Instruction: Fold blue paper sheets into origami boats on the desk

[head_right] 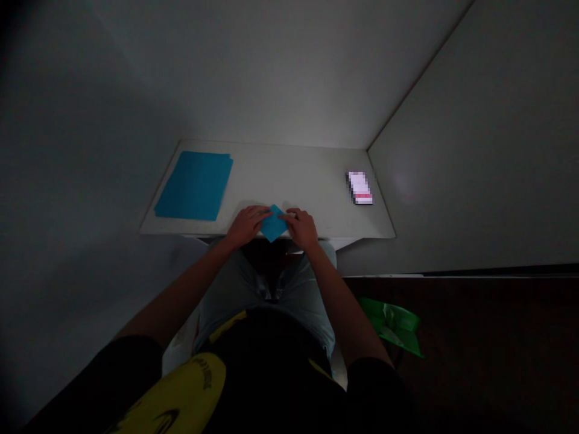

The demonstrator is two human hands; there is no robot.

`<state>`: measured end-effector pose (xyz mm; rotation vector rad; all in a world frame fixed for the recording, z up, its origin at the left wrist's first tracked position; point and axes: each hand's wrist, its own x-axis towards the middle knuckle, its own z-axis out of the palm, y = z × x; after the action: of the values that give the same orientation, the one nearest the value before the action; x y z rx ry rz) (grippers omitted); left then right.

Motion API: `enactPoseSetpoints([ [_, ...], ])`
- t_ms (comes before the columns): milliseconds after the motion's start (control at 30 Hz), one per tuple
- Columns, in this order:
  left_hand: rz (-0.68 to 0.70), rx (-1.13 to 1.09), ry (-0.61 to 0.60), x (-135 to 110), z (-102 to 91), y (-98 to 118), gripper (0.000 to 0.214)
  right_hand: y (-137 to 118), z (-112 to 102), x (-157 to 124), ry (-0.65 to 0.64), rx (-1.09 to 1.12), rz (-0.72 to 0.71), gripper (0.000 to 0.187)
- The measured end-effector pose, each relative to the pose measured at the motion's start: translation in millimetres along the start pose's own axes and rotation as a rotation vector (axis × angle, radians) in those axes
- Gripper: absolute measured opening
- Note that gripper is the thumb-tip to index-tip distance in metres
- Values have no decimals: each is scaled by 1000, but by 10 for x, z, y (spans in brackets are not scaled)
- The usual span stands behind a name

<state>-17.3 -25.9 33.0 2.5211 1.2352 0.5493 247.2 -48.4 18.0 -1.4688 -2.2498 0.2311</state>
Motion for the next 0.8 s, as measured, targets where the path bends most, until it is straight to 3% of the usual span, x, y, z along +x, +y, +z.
enactPoseSetpoints([
  [100, 111, -2, -108, -71, -24, 1, 54, 5, -39, -73, -102, -37, -81, 50],
  [233, 177, 9, -150, -208, -41, -20, 79, 0, -107, -221, -154, -49, -135, 61],
  [300, 189, 10, -165, -276, -39, -25, 78, 2, -134, -291, -171, -35, -165, 68],
  [400, 135, -39, -135, -325, -24, -7, 55, 12, -139, -345, -174, 37, -172, 63],
  [533, -18, -237, -43, -238, -29, 48, 31, 6, -106, -277, -59, 244, -77, 31],
  [667, -182, -522, 87, -41, -74, 54, 36, -11, -114, -96, 110, 478, 76, 34],
  [800, -200, -616, 133, 104, -64, -42, 34, 67, -84, 54, 119, 596, 107, 30],
])
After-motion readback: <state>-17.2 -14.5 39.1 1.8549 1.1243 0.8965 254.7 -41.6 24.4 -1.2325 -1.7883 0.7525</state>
